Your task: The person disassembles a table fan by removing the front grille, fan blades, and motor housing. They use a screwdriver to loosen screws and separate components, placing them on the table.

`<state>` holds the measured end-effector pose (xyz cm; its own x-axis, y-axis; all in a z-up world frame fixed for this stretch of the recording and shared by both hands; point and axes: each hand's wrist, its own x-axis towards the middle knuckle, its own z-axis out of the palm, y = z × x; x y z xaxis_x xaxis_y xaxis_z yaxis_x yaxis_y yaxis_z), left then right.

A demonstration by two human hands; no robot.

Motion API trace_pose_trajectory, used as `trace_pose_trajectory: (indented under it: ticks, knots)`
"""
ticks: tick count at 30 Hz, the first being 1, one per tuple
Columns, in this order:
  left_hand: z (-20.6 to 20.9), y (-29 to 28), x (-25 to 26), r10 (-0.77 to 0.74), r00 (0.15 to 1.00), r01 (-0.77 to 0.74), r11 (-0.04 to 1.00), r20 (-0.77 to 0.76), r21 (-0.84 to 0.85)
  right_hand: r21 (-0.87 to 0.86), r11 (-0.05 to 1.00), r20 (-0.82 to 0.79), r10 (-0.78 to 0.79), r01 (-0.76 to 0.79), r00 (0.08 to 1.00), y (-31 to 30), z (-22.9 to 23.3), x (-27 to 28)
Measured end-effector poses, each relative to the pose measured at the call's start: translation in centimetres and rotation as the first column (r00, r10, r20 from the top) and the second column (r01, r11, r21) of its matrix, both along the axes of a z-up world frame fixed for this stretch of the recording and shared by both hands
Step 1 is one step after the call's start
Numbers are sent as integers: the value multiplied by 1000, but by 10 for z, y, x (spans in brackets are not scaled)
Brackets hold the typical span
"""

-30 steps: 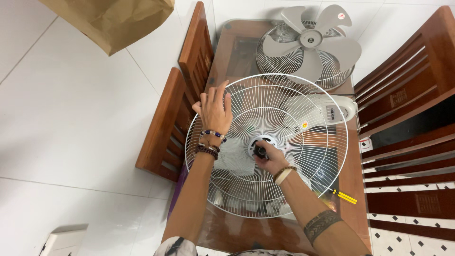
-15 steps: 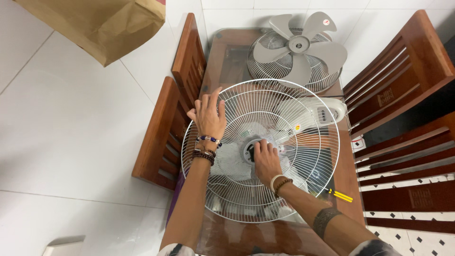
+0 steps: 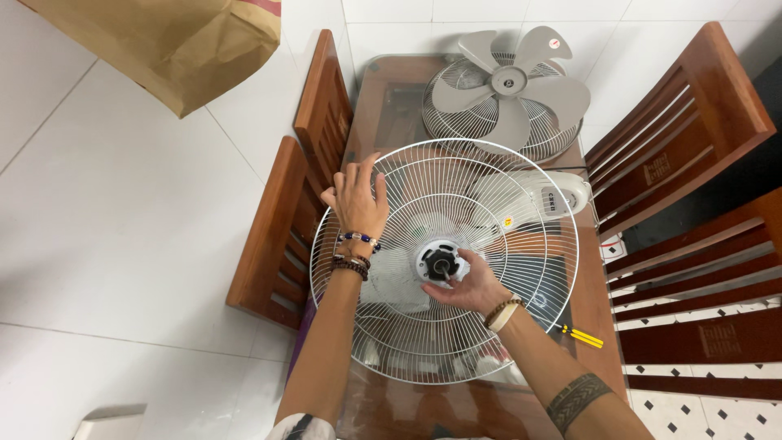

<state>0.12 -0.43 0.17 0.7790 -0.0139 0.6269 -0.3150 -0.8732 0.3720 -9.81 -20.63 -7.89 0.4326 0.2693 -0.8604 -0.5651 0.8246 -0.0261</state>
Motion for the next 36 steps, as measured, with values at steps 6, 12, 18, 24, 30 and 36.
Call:
trace_pose_trajectory:
  ticks: [6,12,18,24,30,36]
  knots:
    - [-1,1,2,2,1000,-2,1000,-6,-3,210,926,-116,-296,314,948,8,-2,-2]
    - [-2,2,3,23,999,-23,1000,-26,-5,202,874,-334,-362,441,870,10,-14,13]
    - [-2,2,0,6,1000,-6,1000,8,-8,-196,979,-21,-59,54,998,17,-33,25]
    - [-3,1,3,20,1000,-20,1000,-7,-3,-934,302,-69,376,-192,924,45,8,9]
    - [-9,0,4,47,999,-47,999,7,-14,-934,-356,-236,655,18,718,56,3,-10]
    - [-10,-7,7,146,988,-145,989,54,-19,-798,-494,-277,809,345,518,33,-17,-24]
